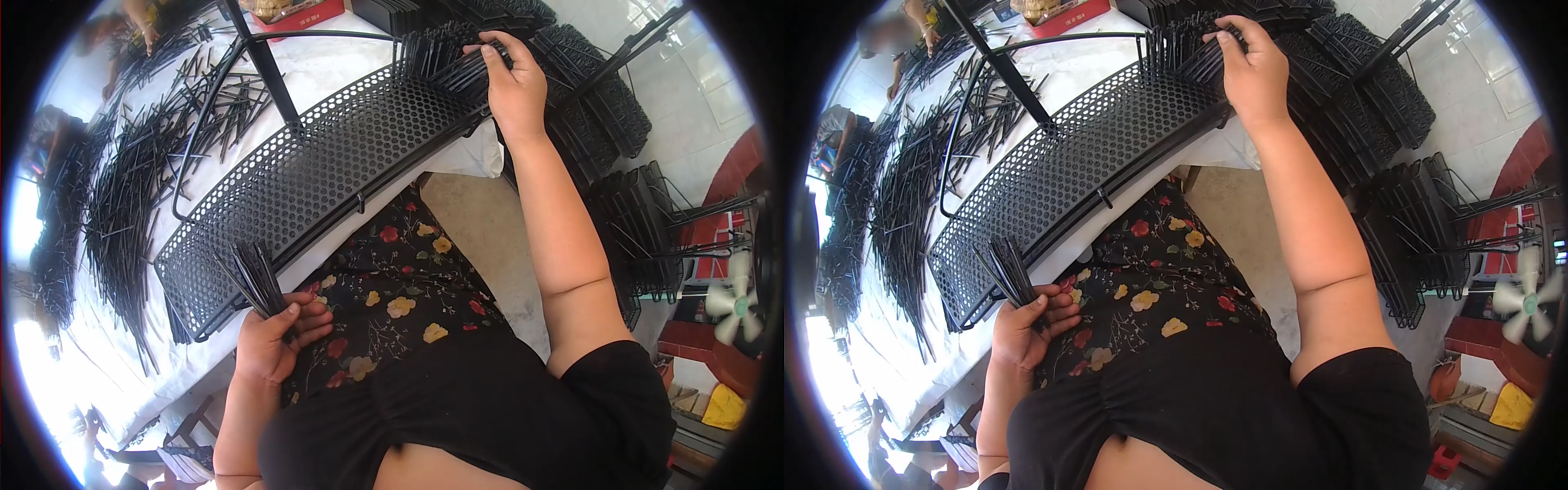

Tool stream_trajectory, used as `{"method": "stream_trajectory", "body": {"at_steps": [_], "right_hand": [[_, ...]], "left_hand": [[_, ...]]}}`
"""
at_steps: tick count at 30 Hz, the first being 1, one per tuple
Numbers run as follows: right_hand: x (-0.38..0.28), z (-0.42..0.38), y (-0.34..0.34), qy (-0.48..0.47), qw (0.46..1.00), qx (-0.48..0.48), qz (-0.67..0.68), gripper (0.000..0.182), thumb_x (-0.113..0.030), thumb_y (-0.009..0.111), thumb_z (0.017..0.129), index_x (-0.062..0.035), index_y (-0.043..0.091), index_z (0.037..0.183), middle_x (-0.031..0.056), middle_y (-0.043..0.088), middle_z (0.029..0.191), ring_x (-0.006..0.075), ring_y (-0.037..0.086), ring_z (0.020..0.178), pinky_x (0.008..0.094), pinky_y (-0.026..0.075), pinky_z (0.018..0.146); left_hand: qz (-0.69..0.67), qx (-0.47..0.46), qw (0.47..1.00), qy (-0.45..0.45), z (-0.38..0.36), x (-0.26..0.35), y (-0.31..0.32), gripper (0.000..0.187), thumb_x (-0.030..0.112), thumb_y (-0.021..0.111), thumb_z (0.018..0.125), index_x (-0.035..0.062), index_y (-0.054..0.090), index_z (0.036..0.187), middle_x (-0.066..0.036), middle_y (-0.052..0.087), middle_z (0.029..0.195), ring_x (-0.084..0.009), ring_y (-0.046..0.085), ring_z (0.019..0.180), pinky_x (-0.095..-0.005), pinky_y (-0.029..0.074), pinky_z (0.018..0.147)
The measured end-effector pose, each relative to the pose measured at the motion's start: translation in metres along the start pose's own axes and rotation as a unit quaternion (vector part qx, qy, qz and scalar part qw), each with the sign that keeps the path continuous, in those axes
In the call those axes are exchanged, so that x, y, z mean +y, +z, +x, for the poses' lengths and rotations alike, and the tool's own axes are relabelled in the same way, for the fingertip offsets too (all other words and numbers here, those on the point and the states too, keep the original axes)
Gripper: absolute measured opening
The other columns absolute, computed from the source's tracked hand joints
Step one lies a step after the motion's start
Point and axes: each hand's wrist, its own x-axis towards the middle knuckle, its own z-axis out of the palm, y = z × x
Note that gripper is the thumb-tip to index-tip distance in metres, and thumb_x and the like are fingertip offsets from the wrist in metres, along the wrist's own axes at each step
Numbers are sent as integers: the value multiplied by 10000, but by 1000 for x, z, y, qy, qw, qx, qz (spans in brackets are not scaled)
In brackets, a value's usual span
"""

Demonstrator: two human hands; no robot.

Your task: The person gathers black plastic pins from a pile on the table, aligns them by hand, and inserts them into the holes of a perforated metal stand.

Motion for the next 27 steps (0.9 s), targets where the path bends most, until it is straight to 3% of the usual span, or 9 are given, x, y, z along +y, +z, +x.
{"method": "stream_trajectory", "body": {"at_steps": [3, 4, 8, 11, 16, 20, 22, 26, 27], "right_hand": [[5, 1, 0, -2, 1000, 0, 6, 159, -80, 605, 943, -30, 654, 1086, 83, 733, 942, 125, 678, 908, 250, 494, 832], [8, 1, 1, 49, 996, -1, 81, 159, -76, 603, 943, -27, 655, 1085, 79, 733, 946, 126, 676, 909, 248, 494, 832], [5, 0, -6, 66, 995, -5, 77, 161, -69, 602, 941, -25, 656, 1085, 75, 733, 944, 126, 675, 913, 245, 493, 834], [1, 1, -7, 34, 999, -20, 18, 164, -71, 600, 941, -23, 659, 1087, 74, 733, 938, 124, 676, 910, 244, 493, 839], [-10, 8, -4, -47, 989, -134, -32, 174, -74, 603, 929, -65, 672, 1089, 72, 736, 941, 143, 692, 913, 258, 500, 843], [-13, 15, -1, -38, 985, -137, -101, 179, -104, 608, 927, -81, 672, 1093, 89, 728, 964, 210, 698, 919, 283, 516, 832], [-9, 20, 2, -159, 949, -132, -238, 209, -116, 594, 940, -72, 658, 1134, 70, 720, 1034, 196, 672, 982, 295, 489, 917], [-4, 33, 9, -117, 968, -140, -171, 226, -176, 587, 950, -83, 660, 1142, 72, 713, 1071, 253, 659, 1033, 330, 483, 946], [1, 37, 10, -178, 944, -139, -240, 236, -207, 570, 961, -93, 662, 1146, 67, 711, 1080, 254, 656, 1043, 342, 486, 947]], "left_hand": [[-6, 8, 1000, -3, 0, 0, 1, 254, 50, 535, 944, -100, 571, 1145, -237, 656, 1040, -376, 669, 971, -504, 552, 893], [-6, 9, 1000, -4, 0, 0, 1, 254, 50, 535, 944, -100, 571, 1145, -237, 656, 1040, -376, 669, 971, -504, 552, 893], [-8, 1, 1000, 0, 0, 0, 0, 260, 52, 541, 943, -102, 566, 1151, -237, 655, 1040, -375, 670, 970, -504, 552, 891], [-9, 2, 1000, 2, 1, -1, -1, 252, 55, 542, 944, -94, 560, 1147, -233, 657, 1028, -380, 672, 963, -516, 555, 883], [-6, 2, 1000, 6, 1, 0, 0, 244, 61, 546, 944, -86, 559, 1139, -228, 661, 1011, -383, 676, 953, -526, 558, 873], [-4, 7, 1000, 3, 2, 1, 0, 241, 59, 549, 941, -85, 567, 1134, -219, 664, 1001, -379, 678, 946, -523, 560, 868], [2, 11, 1000, 4, 2, 1, -2, 241, 59, 550, 940, -84, 569, 1134, -215, 665, 999, -376, 679, 943, -520, 560, 866], [9, 10, 1000, 3, 1, 1, -2, 244, 61, 551, 937, -79, 571, 1135, -208, 667, 999, -367, 681, 936, -508, 564, 859], [14, 13, 1000, 2, 1, 1, -1, 245, 64, 552, 936, -77, 572, 1135, -206, 668, 999, -364, 682, 935, -504, 565, 859]]}}
